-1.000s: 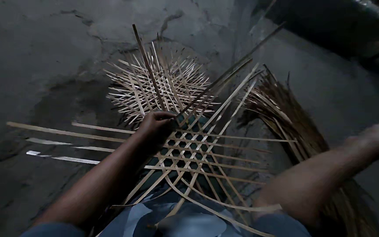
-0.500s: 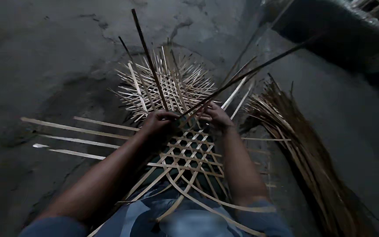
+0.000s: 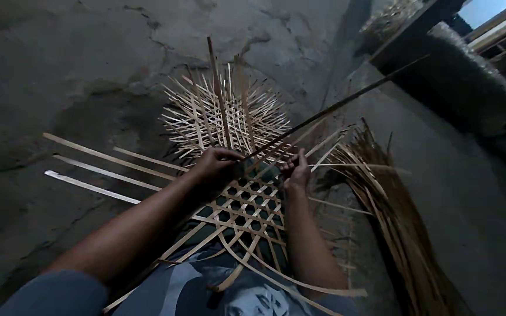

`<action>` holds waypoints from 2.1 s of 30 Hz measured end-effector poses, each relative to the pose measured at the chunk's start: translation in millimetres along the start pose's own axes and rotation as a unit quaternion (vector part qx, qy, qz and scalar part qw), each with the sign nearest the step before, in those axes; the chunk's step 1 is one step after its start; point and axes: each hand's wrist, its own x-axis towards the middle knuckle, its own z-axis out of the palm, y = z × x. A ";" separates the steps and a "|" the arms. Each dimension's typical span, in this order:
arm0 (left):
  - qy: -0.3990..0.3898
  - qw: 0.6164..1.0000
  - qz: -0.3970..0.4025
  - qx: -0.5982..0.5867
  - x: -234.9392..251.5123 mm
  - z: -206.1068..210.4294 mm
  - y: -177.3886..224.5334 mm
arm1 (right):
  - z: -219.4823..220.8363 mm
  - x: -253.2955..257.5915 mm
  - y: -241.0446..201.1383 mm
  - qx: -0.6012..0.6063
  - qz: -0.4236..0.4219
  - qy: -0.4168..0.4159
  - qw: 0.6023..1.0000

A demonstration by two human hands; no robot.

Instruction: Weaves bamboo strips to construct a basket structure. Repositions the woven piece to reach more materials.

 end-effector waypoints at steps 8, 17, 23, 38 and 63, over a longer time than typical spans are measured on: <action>-0.007 0.994 0.099 0.038 5.8 -0.2 -6.7 | 15.6 26.5 -22.7 -0.201 0.070 -0.324 0.922; -0.028 0.999 0.025 -0.001 4.7 -2.8 4.5 | 28.0 0.3 -6.5 -0.137 0.005 -0.179 0.974; -0.012 1.000 0.001 0.002 4.5 -0.3 -4.9 | 29.5 -18.8 0.8 0.025 -0.041 -0.079 0.996; -0.060 0.997 0.047 0.032 4.4 -5.9 -3.8 | 28.4 9.8 -30.2 -0.167 0.096 -0.458 0.868; 0.083 0.865 0.136 0.475 -32.5 62.1 -10.3 | -32.4 -83.1 64.8 -0.553 -0.327 -0.117 0.758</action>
